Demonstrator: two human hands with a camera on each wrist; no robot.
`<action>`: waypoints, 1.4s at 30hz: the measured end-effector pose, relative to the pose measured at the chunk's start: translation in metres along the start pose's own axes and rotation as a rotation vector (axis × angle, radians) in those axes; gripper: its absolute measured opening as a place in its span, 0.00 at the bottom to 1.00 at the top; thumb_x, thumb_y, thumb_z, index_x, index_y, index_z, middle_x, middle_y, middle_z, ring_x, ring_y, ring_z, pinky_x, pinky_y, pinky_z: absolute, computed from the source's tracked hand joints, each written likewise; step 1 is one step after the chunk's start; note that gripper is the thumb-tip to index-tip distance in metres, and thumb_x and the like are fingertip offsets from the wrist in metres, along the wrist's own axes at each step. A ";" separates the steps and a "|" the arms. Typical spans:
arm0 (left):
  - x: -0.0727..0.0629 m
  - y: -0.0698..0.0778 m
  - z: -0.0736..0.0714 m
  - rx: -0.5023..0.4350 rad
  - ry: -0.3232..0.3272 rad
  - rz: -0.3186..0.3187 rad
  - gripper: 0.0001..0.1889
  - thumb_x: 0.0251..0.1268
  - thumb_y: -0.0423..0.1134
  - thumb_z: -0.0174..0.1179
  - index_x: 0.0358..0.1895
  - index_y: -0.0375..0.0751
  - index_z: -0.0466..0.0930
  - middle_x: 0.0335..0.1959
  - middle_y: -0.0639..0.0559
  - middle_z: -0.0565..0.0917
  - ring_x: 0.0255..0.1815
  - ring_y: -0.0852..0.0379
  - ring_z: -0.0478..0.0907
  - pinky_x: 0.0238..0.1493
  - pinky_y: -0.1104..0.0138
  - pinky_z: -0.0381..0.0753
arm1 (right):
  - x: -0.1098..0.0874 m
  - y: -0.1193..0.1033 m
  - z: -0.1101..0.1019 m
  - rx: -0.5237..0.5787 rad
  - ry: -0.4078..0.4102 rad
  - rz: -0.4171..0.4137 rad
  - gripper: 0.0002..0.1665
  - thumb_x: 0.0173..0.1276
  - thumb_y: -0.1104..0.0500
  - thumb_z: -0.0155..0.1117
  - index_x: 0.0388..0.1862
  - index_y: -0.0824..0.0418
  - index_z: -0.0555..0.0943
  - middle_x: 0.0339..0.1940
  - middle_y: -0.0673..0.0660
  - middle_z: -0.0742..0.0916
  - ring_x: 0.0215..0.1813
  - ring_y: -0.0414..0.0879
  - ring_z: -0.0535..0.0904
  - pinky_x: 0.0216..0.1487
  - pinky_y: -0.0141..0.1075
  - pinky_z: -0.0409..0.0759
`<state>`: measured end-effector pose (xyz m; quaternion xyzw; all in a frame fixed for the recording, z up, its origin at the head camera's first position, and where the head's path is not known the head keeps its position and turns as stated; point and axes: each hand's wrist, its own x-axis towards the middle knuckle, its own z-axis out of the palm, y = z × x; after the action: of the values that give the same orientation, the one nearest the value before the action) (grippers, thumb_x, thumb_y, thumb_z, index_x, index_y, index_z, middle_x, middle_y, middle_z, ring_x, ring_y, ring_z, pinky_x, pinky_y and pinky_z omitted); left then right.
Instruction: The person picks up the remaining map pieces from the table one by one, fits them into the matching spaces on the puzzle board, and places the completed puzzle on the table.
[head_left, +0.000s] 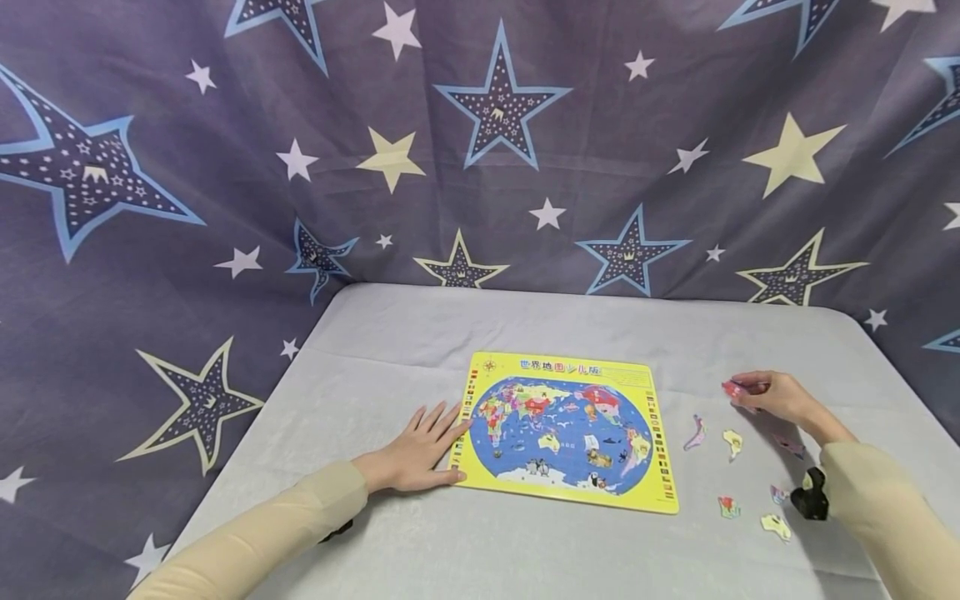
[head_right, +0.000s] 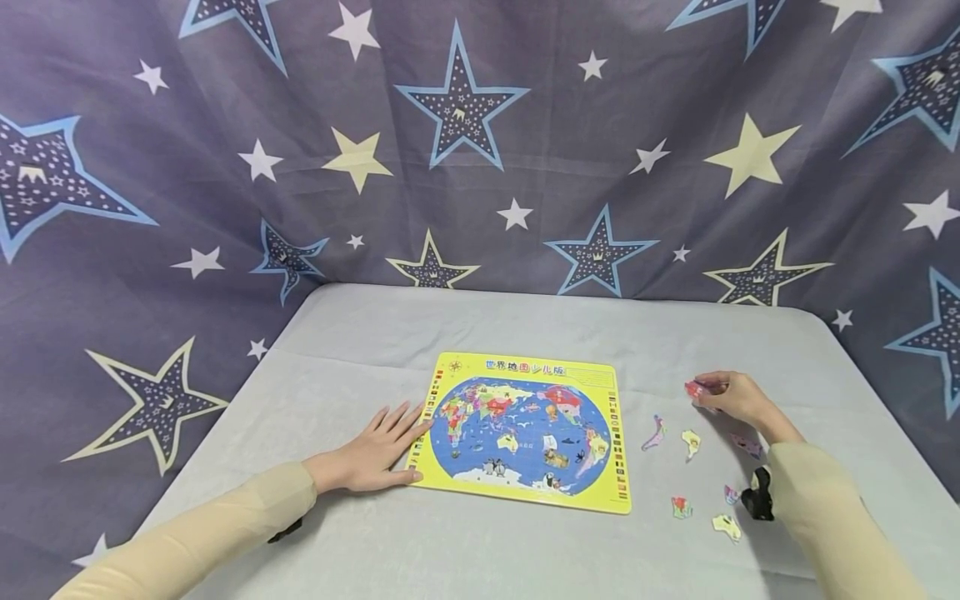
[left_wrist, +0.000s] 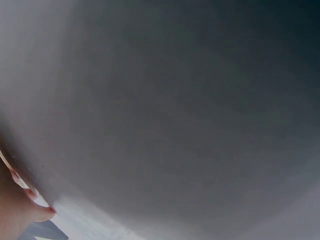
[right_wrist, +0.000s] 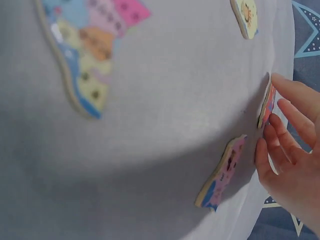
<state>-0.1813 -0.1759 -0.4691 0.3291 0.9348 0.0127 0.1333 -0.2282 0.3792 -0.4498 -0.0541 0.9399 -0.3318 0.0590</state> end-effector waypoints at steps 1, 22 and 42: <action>0.000 0.000 0.000 0.001 -0.001 -0.001 0.43 0.55 0.72 0.31 0.70 0.53 0.38 0.71 0.49 0.37 0.70 0.48 0.31 0.64 0.48 0.34 | 0.000 0.001 0.000 -0.006 -0.009 0.000 0.30 0.54 0.59 0.65 0.49 0.79 0.71 0.29 0.57 0.81 0.25 0.33 0.67 0.26 0.28 0.67; -0.001 0.001 -0.002 0.012 0.011 0.008 0.42 0.57 0.71 0.31 0.70 0.52 0.39 0.71 0.48 0.38 0.70 0.47 0.32 0.64 0.48 0.36 | 0.001 0.000 0.005 0.063 -0.003 -0.020 0.24 0.55 0.67 0.61 0.46 0.82 0.68 0.34 0.65 0.78 0.24 0.33 0.67 0.23 0.29 0.69; -0.001 0.000 -0.001 -0.003 0.007 0.009 0.43 0.56 0.72 0.31 0.71 0.52 0.38 0.71 0.49 0.37 0.70 0.47 0.31 0.64 0.48 0.34 | 0.001 -0.003 0.004 0.110 0.033 -0.066 0.20 0.53 0.73 0.59 0.45 0.83 0.68 0.33 0.71 0.80 0.26 0.30 0.72 0.23 0.31 0.74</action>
<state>-0.1810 -0.1763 -0.4683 0.3331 0.9337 0.0160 0.1305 -0.2283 0.3739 -0.4512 -0.0761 0.9188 -0.3856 0.0355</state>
